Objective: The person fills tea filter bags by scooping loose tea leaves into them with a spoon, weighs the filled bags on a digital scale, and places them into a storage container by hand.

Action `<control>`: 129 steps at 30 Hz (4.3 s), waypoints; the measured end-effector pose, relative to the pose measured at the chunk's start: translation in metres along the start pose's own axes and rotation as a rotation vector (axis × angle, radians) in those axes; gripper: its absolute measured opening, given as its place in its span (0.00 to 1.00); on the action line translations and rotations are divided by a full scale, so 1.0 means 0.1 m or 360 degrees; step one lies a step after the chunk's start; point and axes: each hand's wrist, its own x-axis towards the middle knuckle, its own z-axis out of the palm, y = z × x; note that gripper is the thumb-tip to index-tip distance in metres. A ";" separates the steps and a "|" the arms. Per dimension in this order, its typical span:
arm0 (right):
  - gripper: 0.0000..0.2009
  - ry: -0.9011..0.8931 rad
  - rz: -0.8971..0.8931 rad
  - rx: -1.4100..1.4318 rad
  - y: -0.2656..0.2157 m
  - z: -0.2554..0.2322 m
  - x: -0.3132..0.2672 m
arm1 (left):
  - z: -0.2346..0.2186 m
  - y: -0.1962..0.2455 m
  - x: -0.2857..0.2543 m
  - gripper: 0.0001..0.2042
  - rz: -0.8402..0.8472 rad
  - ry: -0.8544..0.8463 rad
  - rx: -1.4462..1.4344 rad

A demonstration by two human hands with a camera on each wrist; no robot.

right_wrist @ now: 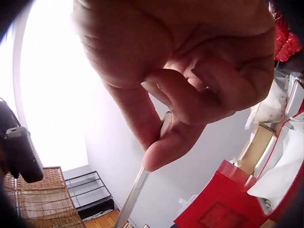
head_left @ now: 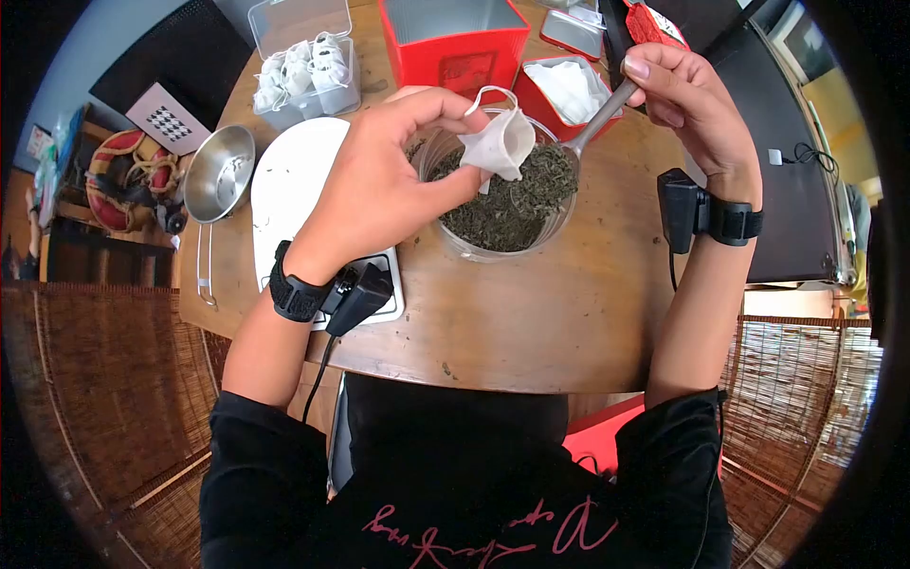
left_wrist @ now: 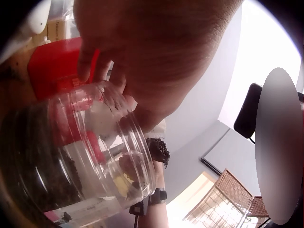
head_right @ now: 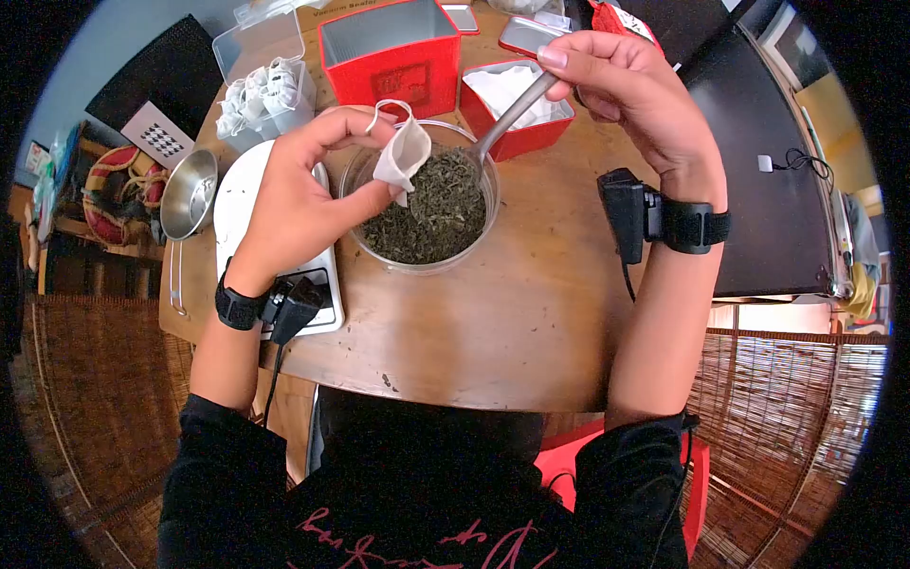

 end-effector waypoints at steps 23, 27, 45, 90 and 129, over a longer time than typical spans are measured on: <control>0.13 -0.0179 0.0105 -0.0013 0.28 0.04 0.17 | -0.10 -0.02 0.02 0.11 0.0046 -0.0257 0.0094; 0.11 -0.0171 0.0171 0.0093 0.25 0.00 0.15 | -0.08 -0.03 0.03 0.09 0.0143 -0.0136 0.0076; 0.07 0.0038 -0.0021 0.0190 0.10 -0.07 -0.03 | -0.28 0.28 0.15 0.15 0.0417 -0.0448 0.0885; 0.07 0.0014 -0.0168 0.0390 -0.01 -0.11 -0.14 | -0.29 0.62 0.44 0.07 -0.0100 -0.0913 0.0991; 0.08 0.0009 -0.0077 0.0139 0.06 -0.15 -0.06 | 0.05 0.54 0.10 0.04 0.0056 -0.0252 0.0912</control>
